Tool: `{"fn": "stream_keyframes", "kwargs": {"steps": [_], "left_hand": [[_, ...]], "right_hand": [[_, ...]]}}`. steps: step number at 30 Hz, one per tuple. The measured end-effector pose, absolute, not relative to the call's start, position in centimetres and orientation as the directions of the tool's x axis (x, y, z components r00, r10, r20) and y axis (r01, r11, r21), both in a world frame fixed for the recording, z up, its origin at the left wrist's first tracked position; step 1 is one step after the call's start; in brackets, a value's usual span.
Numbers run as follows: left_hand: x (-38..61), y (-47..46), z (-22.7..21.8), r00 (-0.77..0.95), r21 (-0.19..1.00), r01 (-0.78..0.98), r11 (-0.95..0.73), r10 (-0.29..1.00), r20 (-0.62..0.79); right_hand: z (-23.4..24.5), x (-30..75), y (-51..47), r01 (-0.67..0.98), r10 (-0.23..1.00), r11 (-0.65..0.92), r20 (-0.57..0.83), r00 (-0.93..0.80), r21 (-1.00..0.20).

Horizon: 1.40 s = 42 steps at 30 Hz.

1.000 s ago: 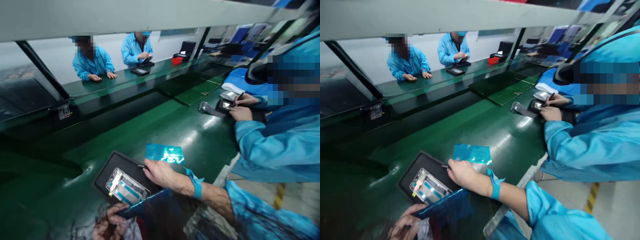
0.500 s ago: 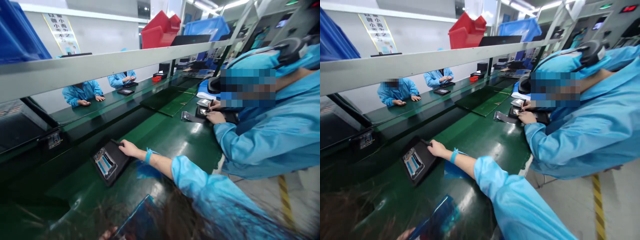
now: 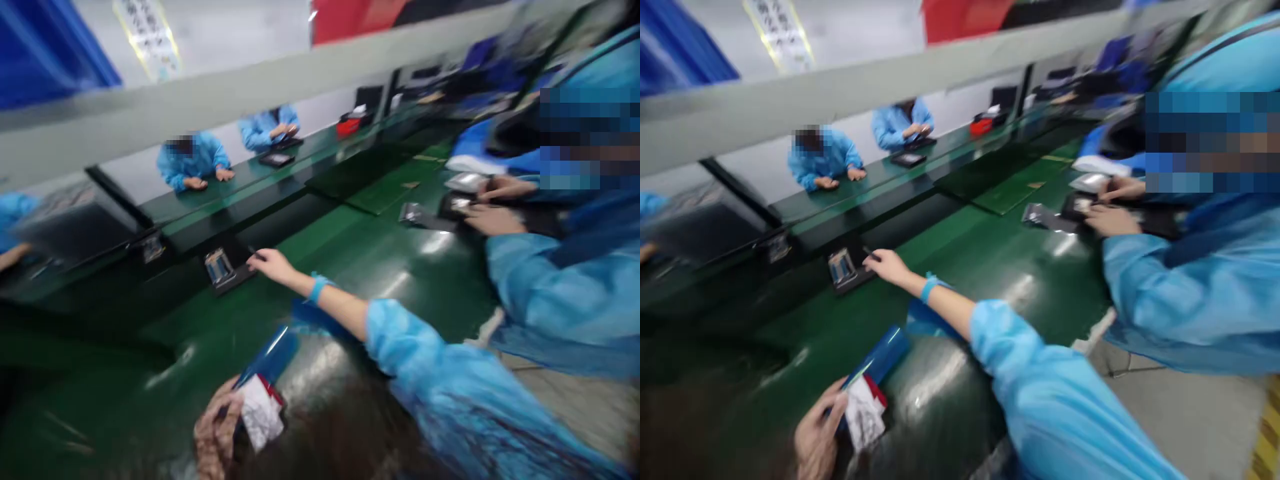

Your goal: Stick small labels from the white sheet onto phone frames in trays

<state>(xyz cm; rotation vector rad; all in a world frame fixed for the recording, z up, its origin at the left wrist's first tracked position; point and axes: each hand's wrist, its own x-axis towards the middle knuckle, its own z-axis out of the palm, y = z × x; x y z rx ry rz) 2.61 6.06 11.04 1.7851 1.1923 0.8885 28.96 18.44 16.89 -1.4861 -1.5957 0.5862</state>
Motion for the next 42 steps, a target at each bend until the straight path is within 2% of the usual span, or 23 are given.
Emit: {"fn": "stream_keyframes", "kwargs": {"steps": [2,4,8,15,25,30,36,42], "left_hand": [[2.0,4.3,9.5,0.15,0.921,0.374,-0.107,0.987,0.053],[1.8,3.1,8.3,0.064,0.938,0.346,0.003,0.998,-0.026],[2.0,2.5,7.0,0.069,0.966,0.242,0.093,0.991,-0.113],[2.3,1.6,6.2,0.158,0.992,0.121,0.028,0.986,-0.047],[2.2,1.4,5.8,0.283,0.982,0.101,-0.157,0.951,0.122],[2.5,1.1,5.8,0.31,0.966,0.12,-0.228,0.933,0.182],[2.5,1.2,6.2,0.311,0.964,0.105,-0.242,0.929,0.199],[2.6,1.1,6.6,0.315,0.974,0.081,-0.209,0.933,0.174]], "right_hand": [[15.0,29.0,13.7,0.503,0.958,0.26,0.285,-0.028,-0.824],[13.0,29.2,9.0,0.463,0.947,0.318,0.3,-0.113,-0.828],[10.4,29.3,2.7,0.441,0.914,0.405,0.359,-0.188,-0.801],[8.5,26.6,0.5,0.498,0.902,0.43,0.345,-0.259,-0.753],[9.7,26.3,0.1,0.502,0.954,0.287,0.196,-0.226,-0.816],[9.5,26.4,-0.5,0.474,0.953,0.272,0.165,-0.255,-0.837],[9.2,26.8,-0.8,0.497,0.933,0.327,0.191,-0.304,-0.804],[9.2,26.6,-1.2,0.562,0.913,0.408,0.304,-0.273,-0.719]]}}
